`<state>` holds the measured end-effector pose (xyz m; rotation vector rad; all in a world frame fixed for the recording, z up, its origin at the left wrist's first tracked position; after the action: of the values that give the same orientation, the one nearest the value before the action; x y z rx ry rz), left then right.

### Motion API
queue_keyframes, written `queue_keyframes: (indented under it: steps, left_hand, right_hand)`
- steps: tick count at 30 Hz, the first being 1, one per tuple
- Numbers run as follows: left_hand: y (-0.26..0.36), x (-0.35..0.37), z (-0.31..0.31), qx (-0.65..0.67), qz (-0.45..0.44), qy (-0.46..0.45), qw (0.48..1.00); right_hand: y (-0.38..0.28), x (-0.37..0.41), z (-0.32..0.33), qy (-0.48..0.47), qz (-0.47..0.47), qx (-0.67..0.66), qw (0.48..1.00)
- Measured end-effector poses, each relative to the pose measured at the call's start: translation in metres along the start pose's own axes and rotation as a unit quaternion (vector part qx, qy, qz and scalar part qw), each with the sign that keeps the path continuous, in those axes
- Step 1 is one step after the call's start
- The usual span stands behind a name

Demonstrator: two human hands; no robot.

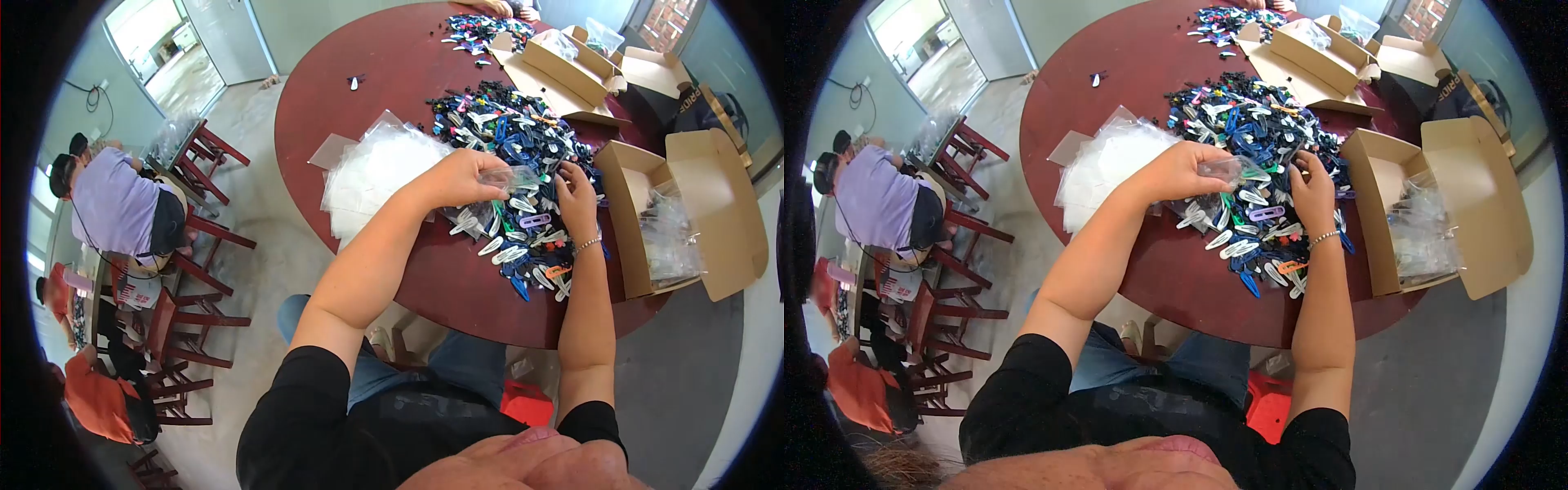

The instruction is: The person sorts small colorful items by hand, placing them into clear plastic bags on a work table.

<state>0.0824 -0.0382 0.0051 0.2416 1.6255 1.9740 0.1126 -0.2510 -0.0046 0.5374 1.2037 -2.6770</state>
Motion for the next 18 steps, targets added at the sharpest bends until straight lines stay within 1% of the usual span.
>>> queue_keyframes:
  steps: [1,3,4,7,8,9,11,13,15,18]
  left_hand:
    - [-0.001,0.0,0.001,-0.005,0.001,0.001,1.0]
    - [-0.002,0.0,-0.001,0.01,0.007,-0.004,1.0]
    - [-0.003,0.0,-0.001,-0.006,0.015,-0.003,1.0]
    - [-0.002,0.0,-0.001,0.017,0.002,0.007,1.0]
    - [-0.001,0.0,0.0,0.016,0.003,0.006,1.0]
    - [-0.001,0.0,0.0,0.012,0.008,0.0,1.0]
    - [0.0,0.002,-0.002,0.008,0.015,-0.007,1.0]
    - [0.004,0.002,-0.001,0.017,0.006,-0.004,1.0]
    - [0.005,0.002,-0.001,0.01,0.006,-0.008,1.0]
    - [0.002,0.001,-0.002,0.009,0.003,-0.011,1.0]
  right_hand:
    - [-0.002,0.002,-0.003,0.001,0.002,-0.004,1.0]
    - [-0.007,0.003,-0.011,-0.028,0.009,-0.062,0.998]
    - [-0.012,0.004,-0.014,-0.035,0.019,-0.081,0.996]
    - [-0.029,0.008,-0.014,-0.048,0.045,-0.066,0.996]
    - [-0.042,0.009,-0.012,-0.025,0.108,-0.063,0.992]
    - [-0.043,0.011,-0.012,-0.024,0.107,-0.063,0.992]
    - [-0.07,0.022,-0.009,-0.002,0.205,0.015,0.979]
    - [-0.071,0.023,-0.011,-0.009,0.194,-0.013,0.981]
    - [-0.077,0.028,-0.014,-0.026,0.214,-0.012,0.976]
    - [-0.091,0.032,-0.008,-0.016,0.231,0.001,0.973]
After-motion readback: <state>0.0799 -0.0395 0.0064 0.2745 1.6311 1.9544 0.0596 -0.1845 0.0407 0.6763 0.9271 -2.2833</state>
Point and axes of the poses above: each hand's wrist, its own x-axis away from the middle knuckle, its own z-axis out of the back of the hand, y = z × x, the point moved 9 cm from there along -x, towards the middle knuckle, and after that the axes turned 3 degrees about x, right-handed, at the moved point
